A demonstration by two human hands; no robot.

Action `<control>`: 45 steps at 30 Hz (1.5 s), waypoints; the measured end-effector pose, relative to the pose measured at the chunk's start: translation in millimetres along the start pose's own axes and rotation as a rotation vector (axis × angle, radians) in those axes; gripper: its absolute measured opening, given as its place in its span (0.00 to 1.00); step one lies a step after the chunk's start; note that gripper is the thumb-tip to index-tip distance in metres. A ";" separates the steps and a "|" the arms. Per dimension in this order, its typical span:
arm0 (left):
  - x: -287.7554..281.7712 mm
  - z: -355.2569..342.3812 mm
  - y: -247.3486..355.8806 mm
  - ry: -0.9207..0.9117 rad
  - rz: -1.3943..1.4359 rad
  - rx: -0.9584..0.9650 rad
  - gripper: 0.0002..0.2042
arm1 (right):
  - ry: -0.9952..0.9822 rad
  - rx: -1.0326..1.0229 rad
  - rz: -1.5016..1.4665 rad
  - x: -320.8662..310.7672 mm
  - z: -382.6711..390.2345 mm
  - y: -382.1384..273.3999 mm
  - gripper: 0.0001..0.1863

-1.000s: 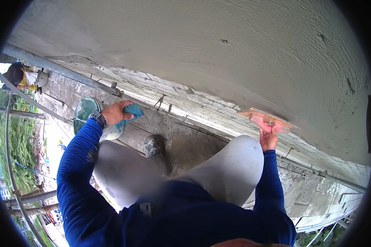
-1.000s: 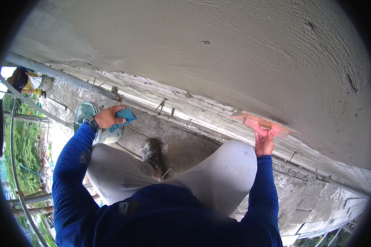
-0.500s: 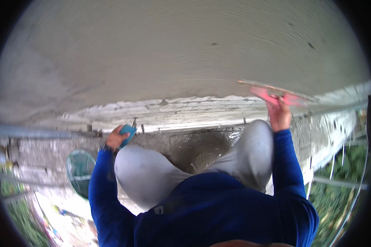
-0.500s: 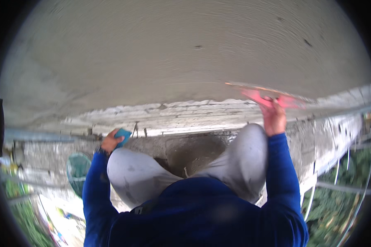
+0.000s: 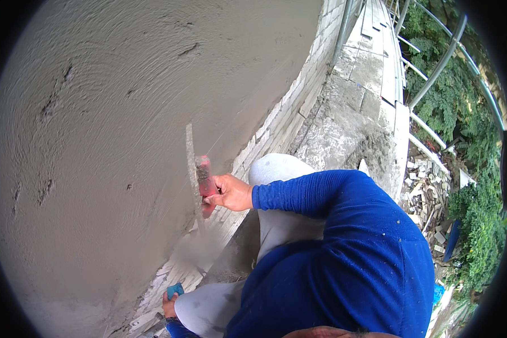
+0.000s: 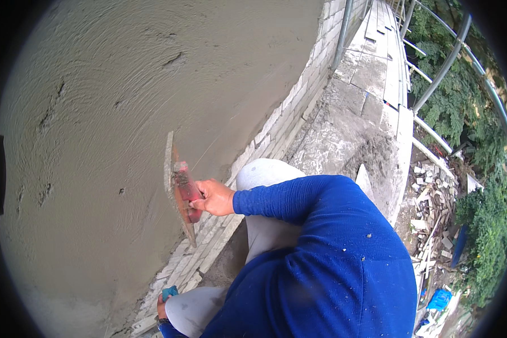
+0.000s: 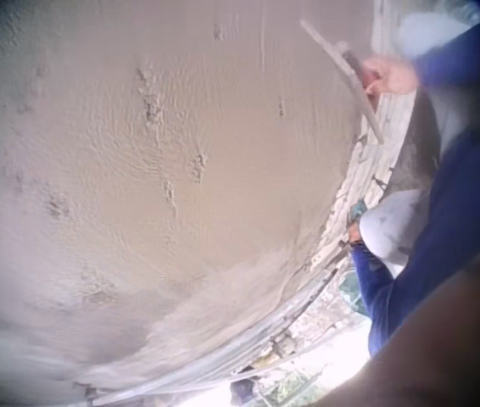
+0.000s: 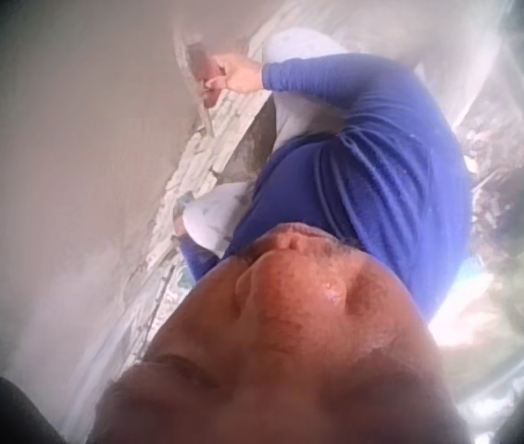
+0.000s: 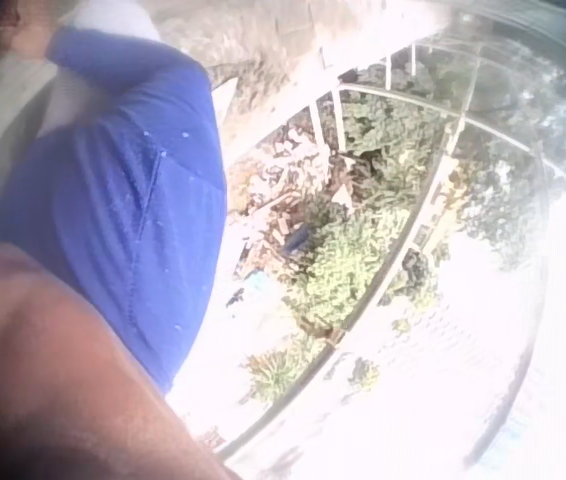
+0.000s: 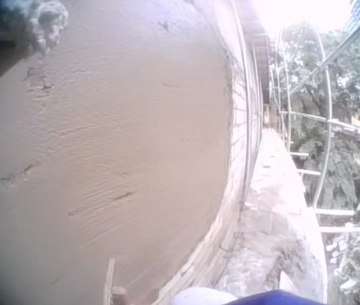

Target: The person smooths a wet plastered wall using a trowel and sponge. They repeatedly apply the trowel to flatten the surface and use the sponge to clean the tool and refine edges.

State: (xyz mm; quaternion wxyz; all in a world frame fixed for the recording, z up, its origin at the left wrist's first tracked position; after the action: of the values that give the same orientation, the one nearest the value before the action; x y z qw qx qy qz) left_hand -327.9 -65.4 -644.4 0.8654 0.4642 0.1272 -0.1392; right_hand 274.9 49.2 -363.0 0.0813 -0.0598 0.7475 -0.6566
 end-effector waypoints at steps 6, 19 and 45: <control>67.1 -3.5 114.4 -0.116 -0.166 -0.023 0.20 | 0.091 -0.077 0.184 -68.0 5.3 -34.2 0.10; 270.1 -16.1 324.8 -0.313 -0.558 -0.006 0.19 | 0.379 -0.022 -0.233 -226.9 13.0 -30.3 0.09; 442.3 -76.3 338.7 -0.550 -0.876 -0.015 0.30 | 0.513 -0.032 -0.736 -364.1 36.1 18.1 0.08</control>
State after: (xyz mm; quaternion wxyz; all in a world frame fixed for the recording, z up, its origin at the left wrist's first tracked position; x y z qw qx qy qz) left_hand 197.5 123.8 -579.7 0.7307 0.3073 0.0785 -0.6045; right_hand 639.1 87.8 -369.9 -0.3465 -0.1582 0.6823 -0.6239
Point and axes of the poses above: each hand's wrist, its own z-axis away from the middle knuckle, its own x-axis out of the palm, y = z × x, the point moved 10 cm from there along -z, towards the middle knuckle, and after that the axes turned 1 degree about -x, right-handed, at the moved point
